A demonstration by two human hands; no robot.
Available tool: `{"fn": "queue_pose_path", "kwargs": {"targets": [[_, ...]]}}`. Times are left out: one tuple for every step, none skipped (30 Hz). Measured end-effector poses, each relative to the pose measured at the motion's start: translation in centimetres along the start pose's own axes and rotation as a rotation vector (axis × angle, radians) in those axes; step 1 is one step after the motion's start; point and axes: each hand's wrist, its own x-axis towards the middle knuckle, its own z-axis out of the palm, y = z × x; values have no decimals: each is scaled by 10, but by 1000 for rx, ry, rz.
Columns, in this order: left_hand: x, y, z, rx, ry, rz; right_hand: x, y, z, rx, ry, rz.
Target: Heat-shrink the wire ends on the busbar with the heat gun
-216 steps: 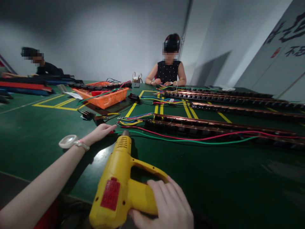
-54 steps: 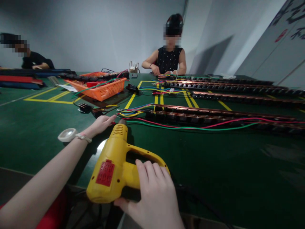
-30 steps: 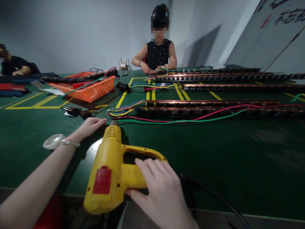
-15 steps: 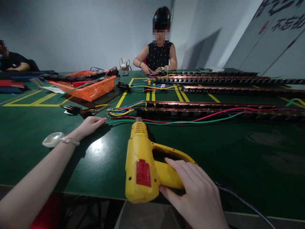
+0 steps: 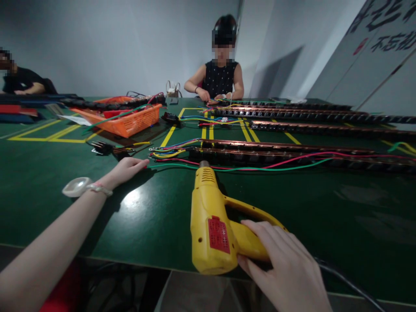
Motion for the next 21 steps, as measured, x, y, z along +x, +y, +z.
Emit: {"fn": "queue_pose_path", "kwargs": {"targets": [[0,0,0,5,-1,7,0,1,0,-6,0,3],[0,0,0,9,-3,14,0,1,0,-10,6,0],[1,0,1,13,-4,20,0,1,0,-12,15,-5],[1,0,1,16,-5,23,0,1,-1,-11,21,-13],[1,0,1,19,-4,24,1,0,-1,-7,26,-16],[1,0,1,22,-1,24,1,-2,-1,1,28,-17],[1,1,1,23,3,22,2,-4,-2,9,25,-15],[1,1,1,22,5,21,3,-7,-2,17,27,-14],[1,1,1,21,7,19,4,-11,-2,22,28,-13],[0,2,1,20,7,17,6,-15,-2,25,38,-14],[0,2,1,20,7,13,7,-19,-2,24,51,-16],[0,3,1,22,7,9,9,-23,-2,23,64,-22],[-1,3,0,25,8,4,11,-28,-2,23,76,-29],[-1,4,0,27,10,-1,12,-32,-2,27,83,-35],[-1,4,0,30,11,-7,14,-37,-1,34,89,-40],[-1,4,0,33,12,-14,15,-41,0,44,94,-43],[-1,4,0,36,13,-19,16,-45,1,55,97,-45],[-1,5,0,39,14,-22,17,-49,2,65,97,-47],[-1,4,0,40,14,-22,18,-54,3,75,90,-48],[-1,4,0,39,16,-20,20,-58,4,83,77,-51],[-1,4,0,36,20,-15,21,-63,5,92,59,-52]]}}
